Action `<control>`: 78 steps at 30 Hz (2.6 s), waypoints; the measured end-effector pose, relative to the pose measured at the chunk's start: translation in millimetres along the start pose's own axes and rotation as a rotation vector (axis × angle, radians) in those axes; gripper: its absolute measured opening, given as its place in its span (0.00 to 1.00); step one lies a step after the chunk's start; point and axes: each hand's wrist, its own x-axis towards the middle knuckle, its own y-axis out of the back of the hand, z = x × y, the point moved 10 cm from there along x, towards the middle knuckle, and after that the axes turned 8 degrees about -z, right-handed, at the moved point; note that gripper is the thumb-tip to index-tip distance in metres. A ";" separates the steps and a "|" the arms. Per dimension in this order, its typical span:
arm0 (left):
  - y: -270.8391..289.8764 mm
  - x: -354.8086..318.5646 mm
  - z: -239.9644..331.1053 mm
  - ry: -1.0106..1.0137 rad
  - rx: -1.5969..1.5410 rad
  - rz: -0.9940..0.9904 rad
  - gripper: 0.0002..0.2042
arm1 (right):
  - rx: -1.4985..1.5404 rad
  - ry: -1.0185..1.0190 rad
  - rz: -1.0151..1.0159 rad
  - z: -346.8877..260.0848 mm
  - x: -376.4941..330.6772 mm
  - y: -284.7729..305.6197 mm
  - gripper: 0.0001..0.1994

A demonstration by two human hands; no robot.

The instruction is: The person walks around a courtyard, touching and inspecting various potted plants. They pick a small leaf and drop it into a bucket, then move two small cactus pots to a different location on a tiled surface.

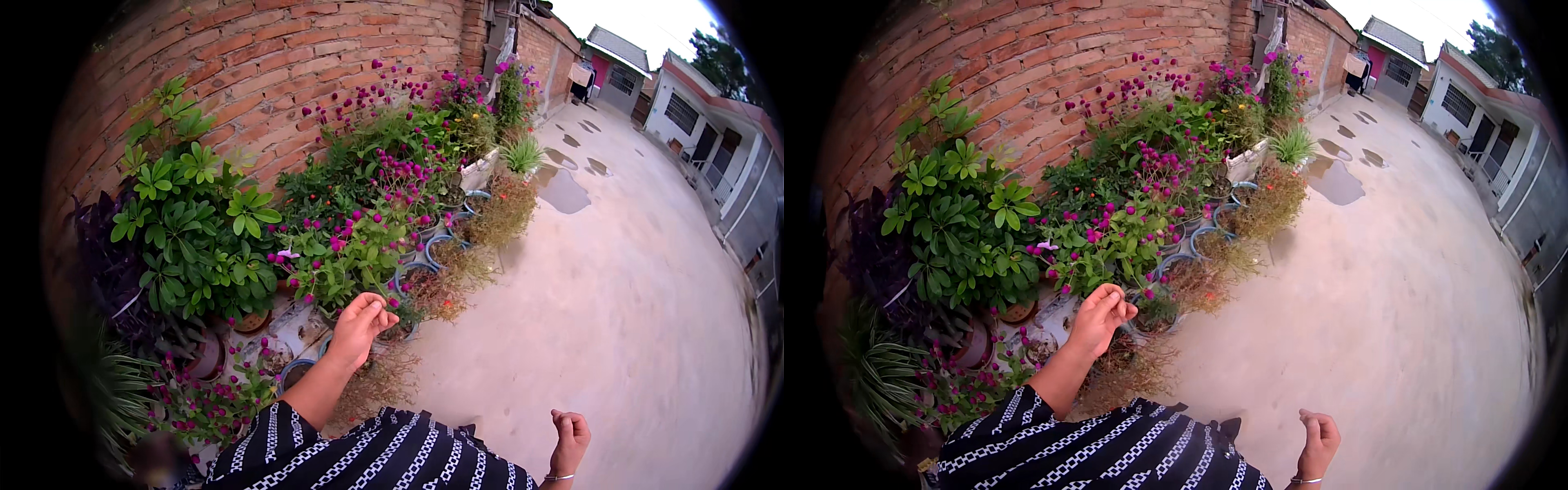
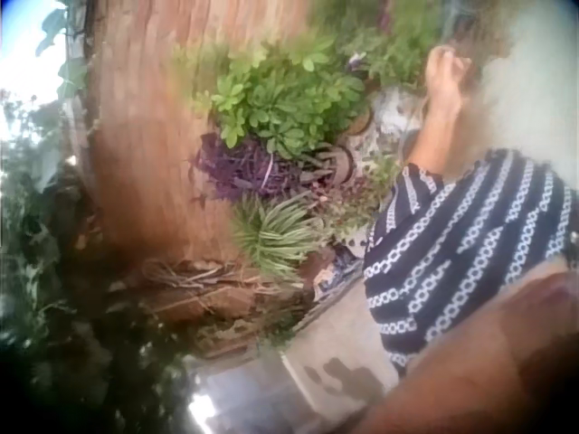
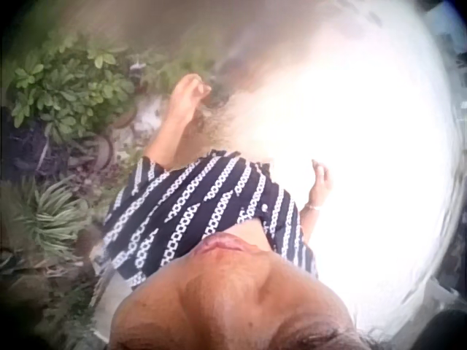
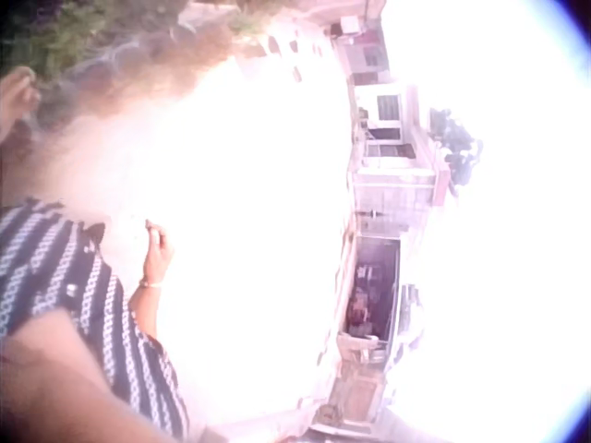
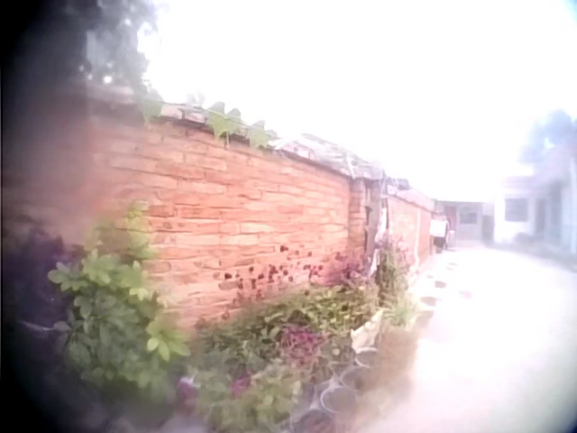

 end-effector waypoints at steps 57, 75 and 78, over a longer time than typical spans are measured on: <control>-358.0 822.3 -343.6 -0.372 0.103 0.734 0.05 | -0.004 -0.016 -0.499 116.6 1236.0 219.4 0.06; -384.4 1210.9 -387.4 -0.338 0.049 0.562 0.04 | -0.147 0.039 -0.455 118.0 1517.1 184.2 0.05; -369.3 1227.5 -395.5 -0.387 0.045 0.646 0.04 | -0.155 -0.022 -0.571 137.8 1559.5 164.7 0.04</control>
